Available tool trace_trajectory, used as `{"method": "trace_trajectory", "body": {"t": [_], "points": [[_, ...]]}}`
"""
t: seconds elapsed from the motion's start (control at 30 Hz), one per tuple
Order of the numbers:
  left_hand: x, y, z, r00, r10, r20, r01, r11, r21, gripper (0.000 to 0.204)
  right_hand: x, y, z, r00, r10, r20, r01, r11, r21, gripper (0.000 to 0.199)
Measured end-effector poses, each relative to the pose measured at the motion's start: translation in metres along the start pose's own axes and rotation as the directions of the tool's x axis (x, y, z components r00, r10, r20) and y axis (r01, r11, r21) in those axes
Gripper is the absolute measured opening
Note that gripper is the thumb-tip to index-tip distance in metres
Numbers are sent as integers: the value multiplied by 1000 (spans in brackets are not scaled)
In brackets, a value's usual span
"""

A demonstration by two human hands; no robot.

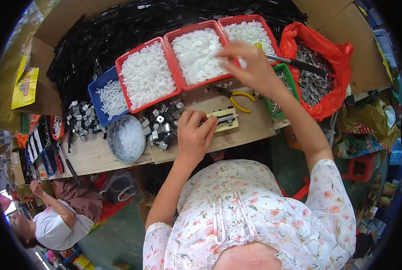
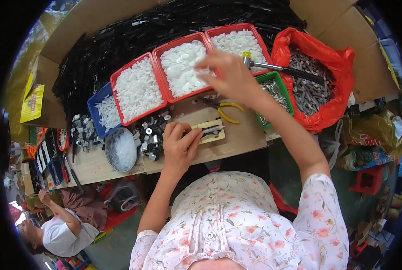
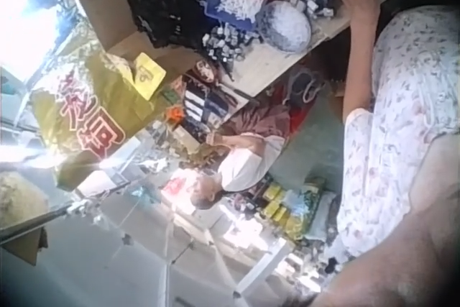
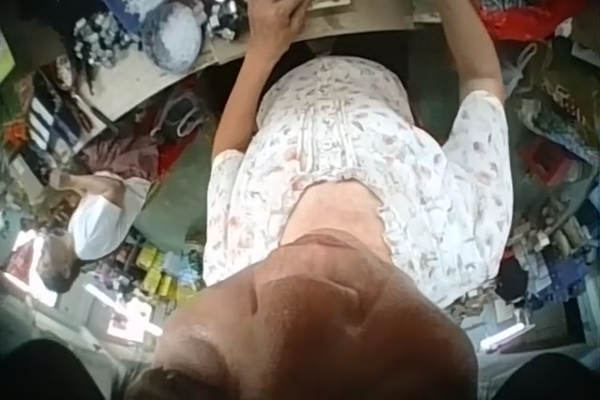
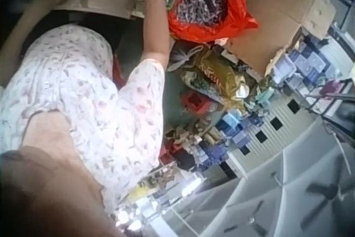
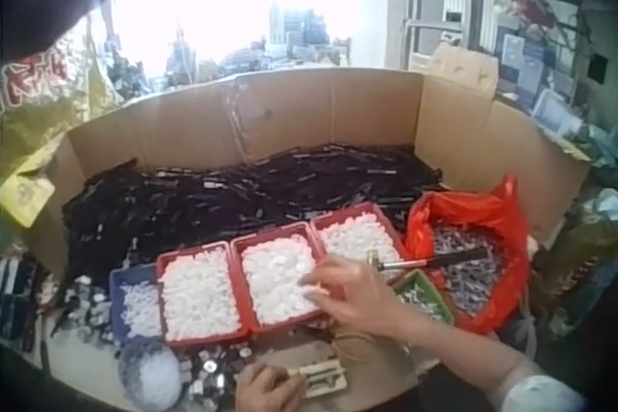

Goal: Manually assembling small components into a base using a jig, hammer, and pliers at a factory workbench.

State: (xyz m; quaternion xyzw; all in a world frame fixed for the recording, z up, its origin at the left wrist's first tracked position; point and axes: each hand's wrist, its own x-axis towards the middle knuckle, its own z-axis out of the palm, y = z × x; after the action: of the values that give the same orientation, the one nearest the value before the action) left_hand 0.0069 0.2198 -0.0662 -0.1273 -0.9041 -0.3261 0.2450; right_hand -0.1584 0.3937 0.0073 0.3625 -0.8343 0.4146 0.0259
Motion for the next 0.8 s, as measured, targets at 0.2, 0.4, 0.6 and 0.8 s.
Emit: {"method": "trace_trajectory", "body": {"t": [0.2,0.4,0.6,0.8], "points": [[2,1,1,1000,-14,-12,14,999,-34,20,134,94,22,993,-35,-117,-19,905,-426,20],[0,-2,-9,999,-30,-20,29,998,-56,22,185,109,17,963,270,-23,-198,643,-740,28],[-2,-6,-13,999,-41,-16,40,998,-46,22,182,120,-10,926,352,133,-132,635,-761,36],[-1,-4,-17,999,-48,-8,48,999,-20,21,178,109,-27,899,409,154,-237,752,-614,10]]}}
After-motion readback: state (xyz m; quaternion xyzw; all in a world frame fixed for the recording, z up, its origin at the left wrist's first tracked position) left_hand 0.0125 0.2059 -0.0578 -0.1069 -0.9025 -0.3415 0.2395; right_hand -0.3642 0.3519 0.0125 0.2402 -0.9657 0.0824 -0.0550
